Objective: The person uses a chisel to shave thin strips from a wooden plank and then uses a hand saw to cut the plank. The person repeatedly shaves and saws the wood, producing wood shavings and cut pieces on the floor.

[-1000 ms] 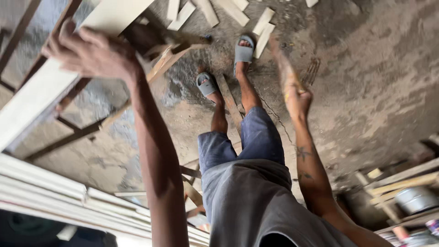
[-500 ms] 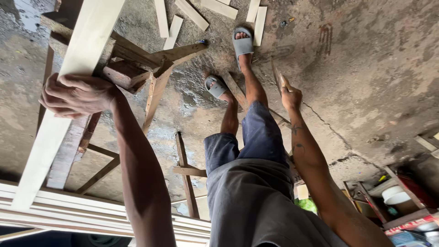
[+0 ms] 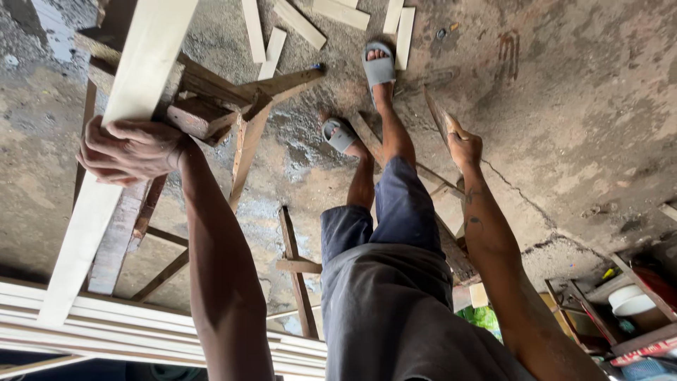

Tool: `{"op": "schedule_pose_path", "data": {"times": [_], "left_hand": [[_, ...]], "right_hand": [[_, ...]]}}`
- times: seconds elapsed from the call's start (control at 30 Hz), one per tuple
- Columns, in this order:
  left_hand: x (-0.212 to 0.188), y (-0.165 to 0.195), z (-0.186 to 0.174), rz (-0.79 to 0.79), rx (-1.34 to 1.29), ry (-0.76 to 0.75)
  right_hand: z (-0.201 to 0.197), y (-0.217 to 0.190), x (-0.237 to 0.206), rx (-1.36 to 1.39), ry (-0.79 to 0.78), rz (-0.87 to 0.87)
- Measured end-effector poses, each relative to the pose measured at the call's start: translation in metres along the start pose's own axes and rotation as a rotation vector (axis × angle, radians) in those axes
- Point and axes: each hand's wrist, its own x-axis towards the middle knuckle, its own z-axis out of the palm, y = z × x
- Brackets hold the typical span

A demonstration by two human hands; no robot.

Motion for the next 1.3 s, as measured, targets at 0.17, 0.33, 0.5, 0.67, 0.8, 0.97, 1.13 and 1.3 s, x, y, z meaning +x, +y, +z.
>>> {"op": "schedule_pose_path", "data": {"times": [0.17,0.33,0.5,0.67,0.8,0.97,1.13,1.3], "left_hand": [[0.0,0.003,-0.002,-0.001,0.038,0.006],[-0.001,0.003,0.001,0.015,0.005,0.067],[-0.001,0.001,0.006,0.024,0.009,0.066],[-0.001,0.0,0.008,-0.008,0.037,0.064],[-0.002,0.0,0.006,0.007,0.047,0.054],[-0.002,0.002,0.004,0.015,0.047,0.074],[-0.001,0.005,0.002,0.025,0.043,0.082],[-0.001,0.007,0.0,0.017,0.032,0.082]], "right_hand": [[-0.01,-0.001,0.011,0.198,-0.059,0.224],[-0.01,-0.007,0.016,-0.005,-0.005,0.183],[0.0,-0.015,0.013,-0.031,0.019,0.063],[0.007,-0.02,0.008,-0.122,0.019,-0.02],[0.012,-0.021,0.004,-0.12,-0.025,0.113],[0.016,-0.021,-0.001,-0.059,0.002,0.101],[0.016,-0.025,-0.004,-0.075,0.0,0.022],[0.013,-0.031,-0.006,-0.078,-0.025,0.127]]}}
